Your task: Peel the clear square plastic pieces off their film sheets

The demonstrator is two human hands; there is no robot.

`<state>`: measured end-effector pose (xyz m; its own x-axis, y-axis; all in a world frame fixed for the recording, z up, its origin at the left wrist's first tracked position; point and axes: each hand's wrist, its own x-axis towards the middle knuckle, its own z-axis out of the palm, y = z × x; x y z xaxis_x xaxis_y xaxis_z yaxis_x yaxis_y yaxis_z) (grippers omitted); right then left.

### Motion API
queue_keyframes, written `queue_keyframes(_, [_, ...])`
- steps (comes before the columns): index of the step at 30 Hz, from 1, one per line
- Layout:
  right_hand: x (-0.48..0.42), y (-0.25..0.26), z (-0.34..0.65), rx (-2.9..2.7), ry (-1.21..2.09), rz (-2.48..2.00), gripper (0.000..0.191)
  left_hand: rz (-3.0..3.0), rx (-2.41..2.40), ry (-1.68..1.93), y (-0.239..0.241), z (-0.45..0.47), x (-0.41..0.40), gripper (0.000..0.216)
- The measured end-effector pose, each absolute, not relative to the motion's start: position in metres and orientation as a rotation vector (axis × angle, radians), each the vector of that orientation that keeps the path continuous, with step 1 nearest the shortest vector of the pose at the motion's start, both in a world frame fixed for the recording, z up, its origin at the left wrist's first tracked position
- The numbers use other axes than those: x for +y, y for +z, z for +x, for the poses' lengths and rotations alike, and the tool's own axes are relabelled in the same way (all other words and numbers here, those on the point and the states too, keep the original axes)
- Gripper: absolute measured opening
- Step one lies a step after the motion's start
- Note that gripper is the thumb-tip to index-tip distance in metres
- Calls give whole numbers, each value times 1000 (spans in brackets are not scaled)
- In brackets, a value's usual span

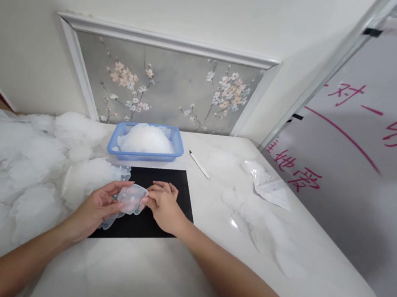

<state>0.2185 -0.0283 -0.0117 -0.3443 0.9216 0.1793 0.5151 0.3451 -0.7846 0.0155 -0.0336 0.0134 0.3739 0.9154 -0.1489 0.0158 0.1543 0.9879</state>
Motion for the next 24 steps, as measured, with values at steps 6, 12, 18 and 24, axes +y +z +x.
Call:
queue_keyframes(6, [-10,-12,246,-1726,687,-1323,37,1242,1006,828,11,12,-34,48])
queue_keyframes(12, [3,-6,286,-1451,722,-1424,23,1188,979,878,13,8,-32,45])
queue_keyframes(18, [-21,4,253,-1443,1196,-1269,27,1220,1012,870,16,12,-35,46])
queue_keyframes(24, [-40,6,222,-1488,1580,-1092,33,1305,995,816,12,11,-37,42])
